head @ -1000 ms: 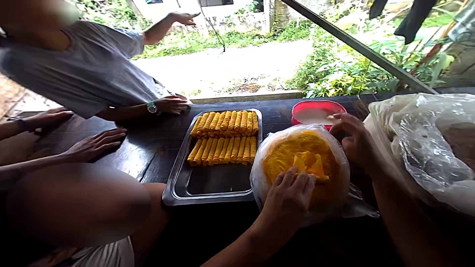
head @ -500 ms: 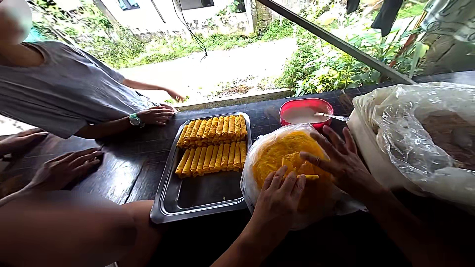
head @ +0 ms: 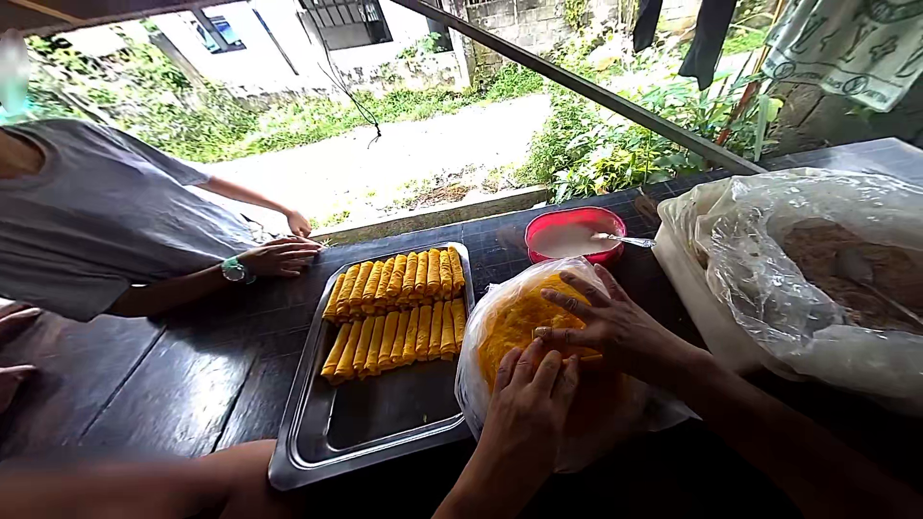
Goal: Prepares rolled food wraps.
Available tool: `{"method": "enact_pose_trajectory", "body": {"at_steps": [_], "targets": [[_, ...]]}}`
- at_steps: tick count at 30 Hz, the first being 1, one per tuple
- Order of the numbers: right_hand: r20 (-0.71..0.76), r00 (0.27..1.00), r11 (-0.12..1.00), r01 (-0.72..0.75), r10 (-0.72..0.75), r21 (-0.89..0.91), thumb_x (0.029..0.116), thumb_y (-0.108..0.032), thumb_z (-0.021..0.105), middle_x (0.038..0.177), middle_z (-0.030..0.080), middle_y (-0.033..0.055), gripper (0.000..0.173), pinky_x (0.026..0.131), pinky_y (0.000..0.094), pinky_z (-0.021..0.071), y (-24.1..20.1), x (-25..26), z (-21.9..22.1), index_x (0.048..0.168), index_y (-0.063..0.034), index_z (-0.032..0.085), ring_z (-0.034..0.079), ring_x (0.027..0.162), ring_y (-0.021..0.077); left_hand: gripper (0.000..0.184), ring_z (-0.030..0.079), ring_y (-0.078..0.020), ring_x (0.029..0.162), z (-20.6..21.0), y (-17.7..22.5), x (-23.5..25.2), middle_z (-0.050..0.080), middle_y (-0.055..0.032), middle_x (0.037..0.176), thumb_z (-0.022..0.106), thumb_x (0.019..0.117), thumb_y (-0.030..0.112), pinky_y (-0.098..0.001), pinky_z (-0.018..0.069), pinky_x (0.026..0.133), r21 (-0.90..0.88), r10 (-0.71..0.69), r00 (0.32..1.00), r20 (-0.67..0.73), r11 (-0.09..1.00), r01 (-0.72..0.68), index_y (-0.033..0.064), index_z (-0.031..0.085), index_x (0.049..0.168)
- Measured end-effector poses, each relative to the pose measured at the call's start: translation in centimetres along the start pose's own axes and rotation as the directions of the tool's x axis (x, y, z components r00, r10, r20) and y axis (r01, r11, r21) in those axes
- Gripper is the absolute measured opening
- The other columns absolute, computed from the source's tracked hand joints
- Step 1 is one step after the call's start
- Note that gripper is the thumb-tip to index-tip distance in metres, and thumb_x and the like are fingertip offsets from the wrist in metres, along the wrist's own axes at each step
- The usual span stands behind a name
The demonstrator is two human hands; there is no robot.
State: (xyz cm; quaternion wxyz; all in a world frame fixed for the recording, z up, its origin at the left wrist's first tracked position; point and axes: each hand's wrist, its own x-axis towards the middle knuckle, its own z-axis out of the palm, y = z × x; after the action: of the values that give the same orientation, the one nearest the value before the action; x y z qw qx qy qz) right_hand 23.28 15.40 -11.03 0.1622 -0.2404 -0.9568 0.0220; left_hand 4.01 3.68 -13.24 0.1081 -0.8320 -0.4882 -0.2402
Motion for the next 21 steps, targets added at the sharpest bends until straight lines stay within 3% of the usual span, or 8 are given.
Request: {"method": "enact_pose_trajectory", "body": {"at_steps": [4, 5, 9, 12, 15, 17, 18, 21], "targets": [[-0.117, 0.993, 0.999, -0.018, 0.022, 0.036, 0.0872, 0.013, 0.055, 0.149, 0.057, 0.0094, 0.056, 0.115, 0.0761, 0.0219, 1.2, -0.1, -0.8, 0.114, -0.0298, 0.079, 0.038, 0.149, 0.0411, 0.031, 0.064, -0.0293, 0.124, -0.1, -0.1, 0.1, 0.072, -0.0042, 0.122, 0.058, 0.0993, 0.026, -0.0482, 0.0486, 0.105, 0.001, 0.004, 1.0, 0.015, 1.0, -0.004, 0.019, 0.071, 0.126], [-0.133, 0.991, 0.999, -0.013, 0.018, 0.041, 0.0869, 0.013, 0.055, 0.15, 0.057, 0.0096, 0.055, 0.115, 0.0756, 0.0222, 1.3, 0.0, -1.0, 0.112, -0.0284, 0.079, 0.038, 0.149, 0.0409, 0.032, 0.064, -0.0299, 0.124, -0.2, -0.1, 0.1, 0.072, -0.0047, 0.122, 0.057, 0.0996, 0.026, -0.049, 0.0488, 0.105, -0.001, 0.005, 1.0, 0.024, 1.0, -0.005, 0.0187, 0.071, 0.127], [-0.025, 0.999, 0.996, 0.029, -0.027, 0.084, 0.0859, 0.015, 0.055, 0.156, 0.051, 0.0076, 0.072, 0.115, 0.0776, 0.0195, 0.6, 0.8, -0.7, 0.13, -0.04, 0.071, 0.032, 0.152, 0.0423, 0.032, 0.064, -0.0306, 0.122, -0.2, 0.0, 0.2, 0.072, -0.0054, 0.122, 0.057, 0.0993, 0.025, -0.0503, 0.0494, 0.104, 0.004, 0.005, 0.999, 0.032, 1.0, -0.005, 0.0178, 0.072, 0.126], [-0.051, 0.999, 0.997, 0.003, 0.001, 0.078, 0.0841, 0.016, 0.057, 0.151, 0.056, 0.008, 0.067, 0.114, 0.0769, 0.0238, 1.0, 1.2, 0.1, 0.12, -0.0367, 0.076, 0.038, 0.149, 0.0422, 0.032, 0.064, -0.0296, 0.124, -0.3, -0.1, 0.1, 0.072, -0.0043, 0.122, 0.056, 0.1008, 0.028, -0.0492, 0.0488, 0.105, -0.004, -0.002, 0.999, 0.036, 1.0, 0.002, 0.0189, 0.071, 0.127], [-0.148, 0.987, 0.997, -0.066, 0.07, 0.029, 0.0841, 0.015, 0.056, 0.144, 0.061, 0.0084, 0.052, 0.116, 0.0715, 0.0272, 1.1, 0.8, -0.5, 0.109, -0.0237, 0.08, 0.044, 0.145, 0.0387, 0.033, 0.063, -0.0302, 0.125, -0.3, -0.2, 0.0, 0.072, -0.0046, 0.123, 0.055, 0.1017, 0.03, -0.0501, 0.0478, 0.106, -0.003, 0.002, 0.999, 0.038, 1.0, -0.002, 0.0198, 0.07, 0.129], [-0.274, 0.957, 0.995, -0.087, 0.096, 0.047, 0.0867, 0.008, 0.053, 0.125, 0.071, 0.0059, 0.036, 0.111, 0.0607, 0.0409, 0.2, -0.5, -0.4, 0.099, -0.0165, 0.077, 0.059, 0.129, 0.0317, 0.032, 0.063, -0.0295, 0.125, -0.4, -0.1, 0.0, 0.072, -0.004, 0.122, 0.054, 0.1033, 0.032, -0.0504, 0.0472, 0.107, -0.003, 0.0, 1.0, 0.031, 1.0, 0.0, 0.02, 0.07, 0.128], [-0.33, 0.937, 0.993, -0.101, 0.115, 0.061, 0.089, 0.001, 0.05, 0.111, 0.073, 0.004, 0.029, 0.102, 0.0534, 0.0479, -0.6, -1.4, -0.1, 0.094, -0.0152, 0.073, 0.065, 0.116, 0.0273, 0.032, 0.063, -0.0286, 0.124, -0.4, 0.0, 0.0, 0.072, -0.0033, 0.121, 0.054, 0.1037, 0.032, -0.0493, 0.047, 0.107, -0.003, -0.006, 1.0, 0.021, 1.0, 0.006, 0.0202, 0.071, 0.127], [-0.427, 0.887, 0.985, -0.155, 0.173, 0.076, 0.0959, -0.018, 0.049, 0.095, 0.072, 0.0007, 0.021, 0.093, 0.0419, 0.0494, -3.7, -4.4, 1.5, 0.093, -0.0174, 0.07, 0.067, 0.098, 0.0201, 0.028, 0.063, -0.023, 0.113, -0.6, 0.7, 0.1, 0.072, 0.0001, 0.116, 0.053, 0.1029, 0.026, -0.0396, 0.0449, 0.098, 0.031, -0.025, 1.0, -0.019, 0.999, 0.026, 0.0211, 0.074, 0.121]]}}
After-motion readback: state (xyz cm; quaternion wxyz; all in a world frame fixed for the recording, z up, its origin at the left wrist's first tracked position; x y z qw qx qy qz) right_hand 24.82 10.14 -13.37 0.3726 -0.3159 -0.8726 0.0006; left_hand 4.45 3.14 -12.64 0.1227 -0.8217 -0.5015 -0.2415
